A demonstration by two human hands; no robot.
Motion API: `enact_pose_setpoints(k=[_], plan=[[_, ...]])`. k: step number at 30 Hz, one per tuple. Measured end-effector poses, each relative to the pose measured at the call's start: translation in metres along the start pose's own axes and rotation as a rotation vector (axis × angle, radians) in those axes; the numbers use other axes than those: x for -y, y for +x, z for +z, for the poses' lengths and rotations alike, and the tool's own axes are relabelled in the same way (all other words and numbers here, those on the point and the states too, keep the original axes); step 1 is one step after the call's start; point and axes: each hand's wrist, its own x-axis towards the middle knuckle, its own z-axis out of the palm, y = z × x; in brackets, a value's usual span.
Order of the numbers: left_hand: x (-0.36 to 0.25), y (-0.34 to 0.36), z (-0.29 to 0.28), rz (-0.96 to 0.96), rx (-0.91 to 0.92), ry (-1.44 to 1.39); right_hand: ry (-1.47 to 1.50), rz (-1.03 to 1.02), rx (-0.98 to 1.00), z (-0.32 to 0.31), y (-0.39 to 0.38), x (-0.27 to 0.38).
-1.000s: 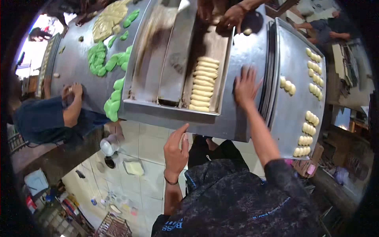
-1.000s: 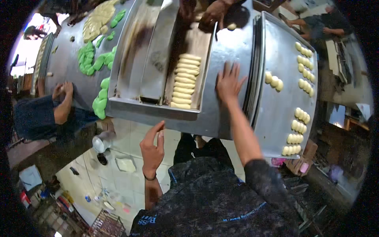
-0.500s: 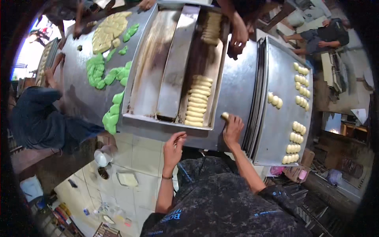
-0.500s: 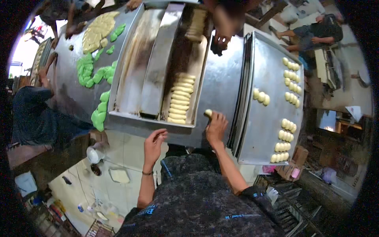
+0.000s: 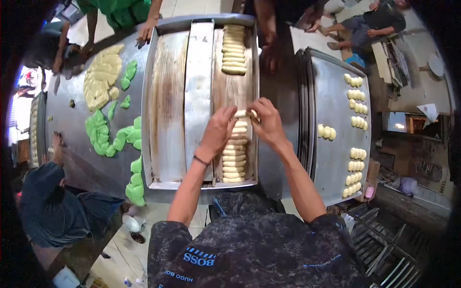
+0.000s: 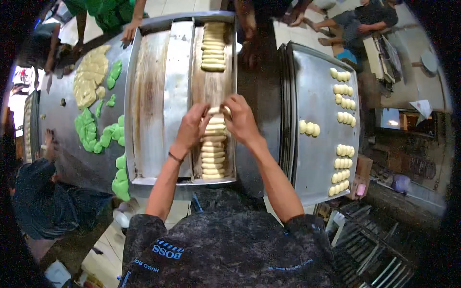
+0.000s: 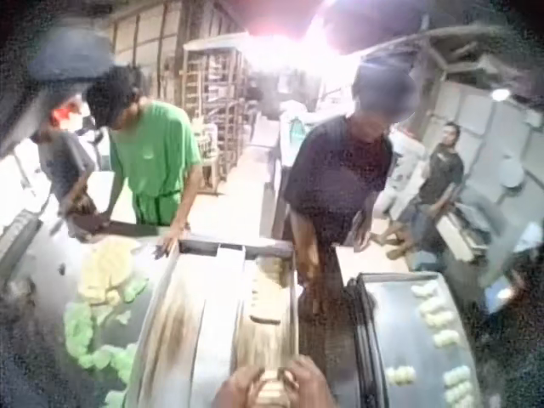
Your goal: Shaping and arranging small dough portions into baking trays in a bakery setting.
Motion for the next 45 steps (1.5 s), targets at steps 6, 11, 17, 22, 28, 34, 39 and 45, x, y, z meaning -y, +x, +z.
enact_pose_setpoints(k=[6,11,17,22,28,34,39,45], plan=[[0.046,-0.006,0.025,0.130,0.005,0.619,-0.179,0.064,0.237,0.057,0.000,-0.035],[0.036,-0.003,0.045,0.181,-0.116,0.451,0.009,0.076,0.005,-0.002,-0.018,-0.041],[0.001,-0.021,0.032,0.006,0.290,0.697,-0.606,0.137,-0.590,-0.166,-0.096,-0.126],[-0.041,-0.065,0.019,-0.013,-0.008,0.135,-0.087,0.403,-0.565,-0.175,-0.199,-0.185],[-0.095,-0.158,0.061,-0.134,-0.170,-0.042,-0.187,0.470,-0.398,-0.226,-0.224,-0.144],[-0.121,-0.256,0.090,-0.250,-0.195,0.039,-0.148,0.139,-0.988,-0.229,-0.218,-0.029],[-0.133,-0.314,0.087,-0.422,-0.305,0.078,-0.336,0.227,-0.310,-0.039,-0.250,-0.014],[-0.136,-0.370,0.076,-0.663,-0.438,0.042,-0.739,0.208,-0.134,0.055,-0.198,-0.110]])
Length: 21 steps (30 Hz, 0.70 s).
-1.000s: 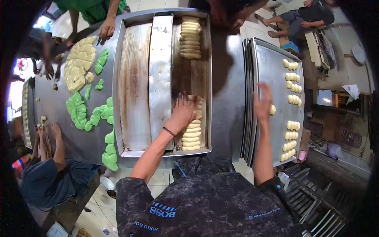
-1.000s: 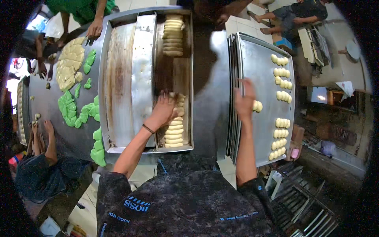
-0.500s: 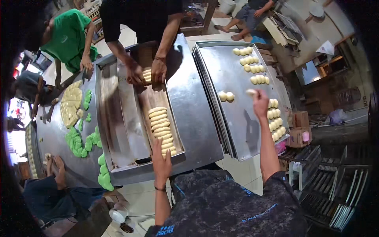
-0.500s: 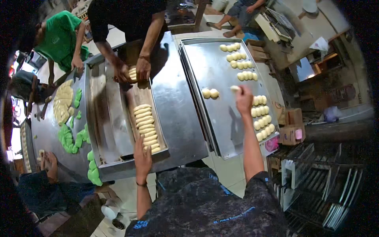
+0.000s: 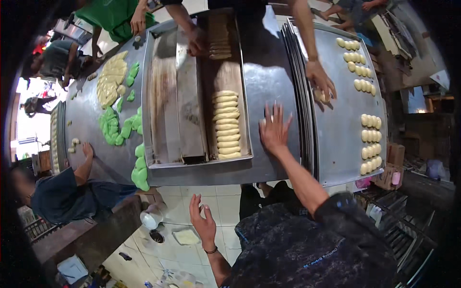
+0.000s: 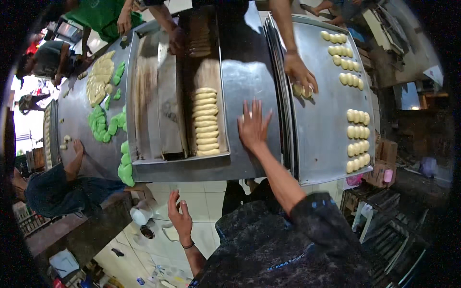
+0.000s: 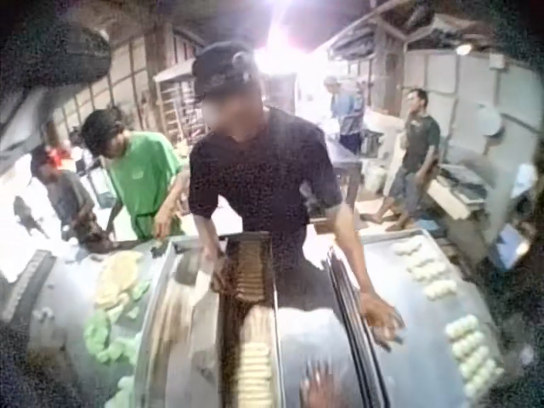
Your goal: Shaping and arranging small dough portions into baking trays in a bakery setting.
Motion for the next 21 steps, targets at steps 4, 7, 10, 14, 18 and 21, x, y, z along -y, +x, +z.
enact_pose_setpoints(k=[4,7,10,14,18,21], plan=[[-0.001,0.004,0.002,0.002,0.010,-0.013,-0.061,0.032,-0.060,0.023,0.141,-0.020],[-0.016,0.022,0.004,0.044,0.003,-0.018,-0.110,-0.027,-0.126,0.022,0.171,-0.022],[-0.034,0.052,0.006,0.157,0.074,-0.027,-0.319,-0.155,0.030,0.015,0.096,-0.010],[-0.046,0.108,0.027,0.190,0.167,-0.140,-0.023,-0.115,0.125,-0.012,-0.017,0.004],[-0.063,0.184,0.054,0.270,0.469,-0.325,0.220,0.026,0.280,-0.066,0.010,0.013],[-0.091,0.244,0.076,0.445,0.477,-0.351,0.737,0.215,0.233,-0.114,0.061,0.040]])
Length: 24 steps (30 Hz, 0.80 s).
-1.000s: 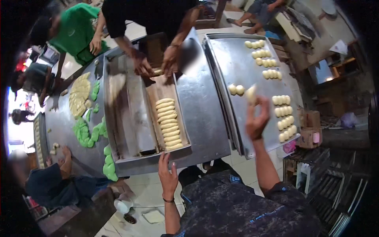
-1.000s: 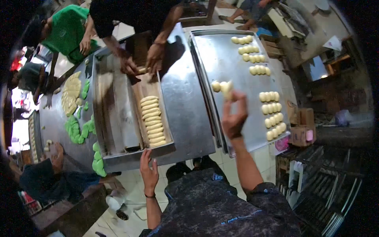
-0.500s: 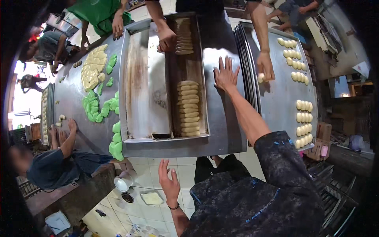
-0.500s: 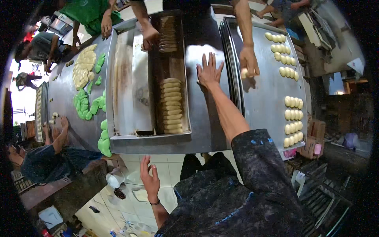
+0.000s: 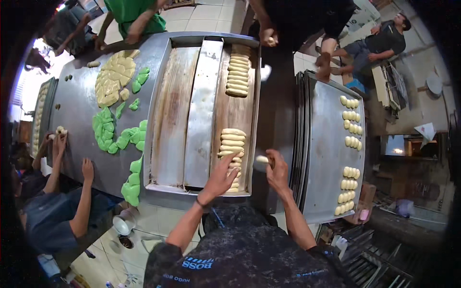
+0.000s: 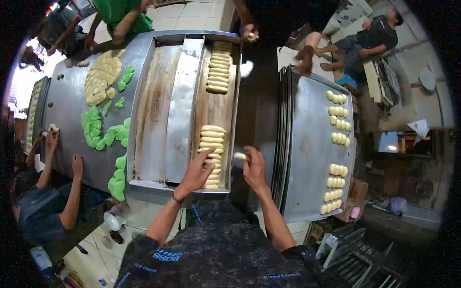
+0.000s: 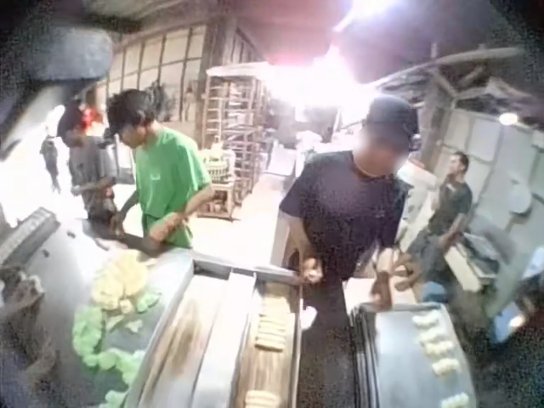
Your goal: Shaping and arranging small dough portions into baking trays in a bakery setting.
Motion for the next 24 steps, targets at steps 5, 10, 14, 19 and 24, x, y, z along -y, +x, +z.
enact_pose_setpoints(k=[5,10,14,19,24], plan=[[0.006,0.105,-0.024,0.067,0.119,0.019,0.055,-0.412,0.179,0.009,0.085,0.072],[0.047,0.156,-0.047,0.152,-0.011,0.244,-0.029,-0.474,0.152,0.056,0.166,0.034],[0.076,0.154,-0.034,0.137,0.087,0.769,0.219,-0.152,0.443,0.100,0.183,-0.019],[0.081,0.147,-0.008,0.268,0.096,0.622,0.004,-0.347,0.400,0.080,0.154,-0.022],[0.072,0.126,0.000,0.360,0.104,0.585,0.061,-0.369,0.129,0.022,0.095,0.013]])
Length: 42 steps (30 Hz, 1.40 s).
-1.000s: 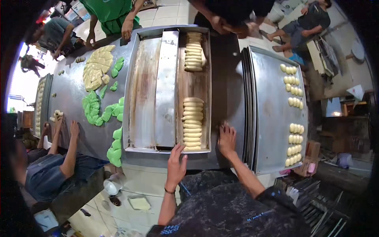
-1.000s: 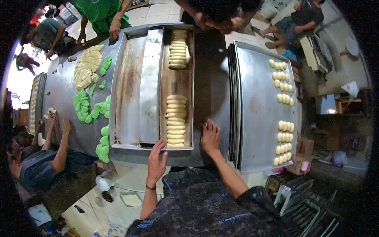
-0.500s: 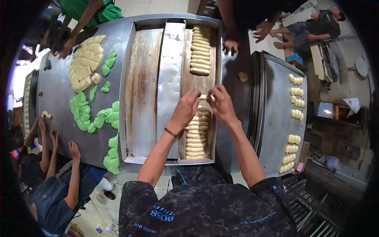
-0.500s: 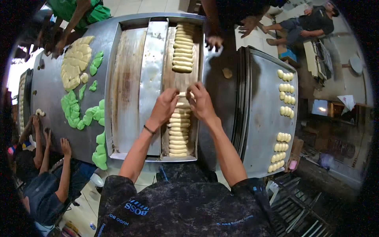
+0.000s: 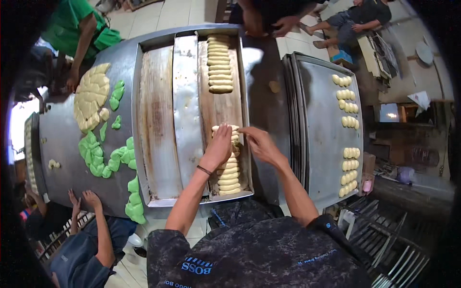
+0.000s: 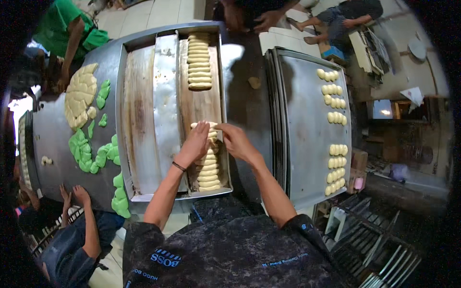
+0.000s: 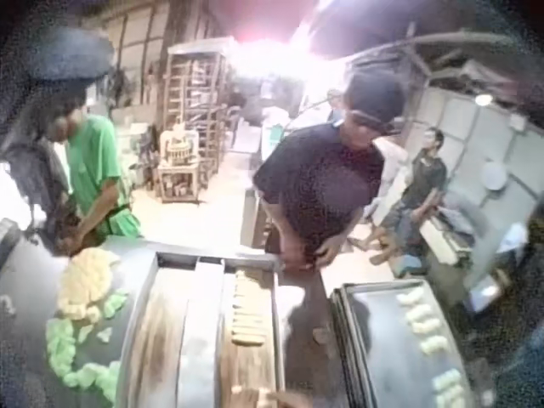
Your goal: Shaping and arranging small dough portions into baking trays in a bakery setting.
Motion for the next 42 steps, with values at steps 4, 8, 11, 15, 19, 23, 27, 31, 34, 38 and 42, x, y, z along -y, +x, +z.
enact_pose_setpoints(k=[4,8,11,15,19,23,27,31,34,38,42], plan=[[-0.020,-0.013,0.012,-0.007,-0.040,0.164,0.078,0.200,-0.125,-0.037,-0.063,0.021],[-0.040,-0.018,0.018,-0.075,0.195,0.321,0.101,0.370,-0.178,-0.083,-0.140,0.027],[-0.068,-0.034,0.014,-0.285,0.305,0.207,0.064,0.287,-0.003,-0.124,-0.183,0.028],[-0.139,-0.086,0.010,-0.318,-0.013,-0.001,-0.014,0.293,-0.220,-0.197,-0.223,0.013],[-0.205,-0.133,0.024,-0.526,0.040,0.044,-0.034,0.346,-0.470,-0.274,-0.251,-0.027],[-0.250,-0.155,0.067,-0.498,0.005,-0.016,-0.344,0.335,-0.533,-0.320,-0.270,-0.083],[-0.296,-0.170,0.091,-0.627,0.010,-0.067,-0.256,0.285,-0.532,-0.338,-0.297,-0.117],[-0.320,-0.155,0.110,-0.549,0.066,-0.030,-0.182,0.363,-0.566,-0.364,-0.346,-0.125],[-0.322,-0.134,0.114,-0.500,0.054,-0.006,-0.290,0.610,-0.599,-0.388,-0.392,-0.130],[-0.317,-0.093,0.114,-0.361,0.117,-0.142,-0.531,0.880,-0.631,-0.394,-0.453,-0.143],[-0.330,-0.057,0.122,-0.304,0.194,-0.217,-0.507,0.812,-0.649,-0.379,-0.482,-0.159]])
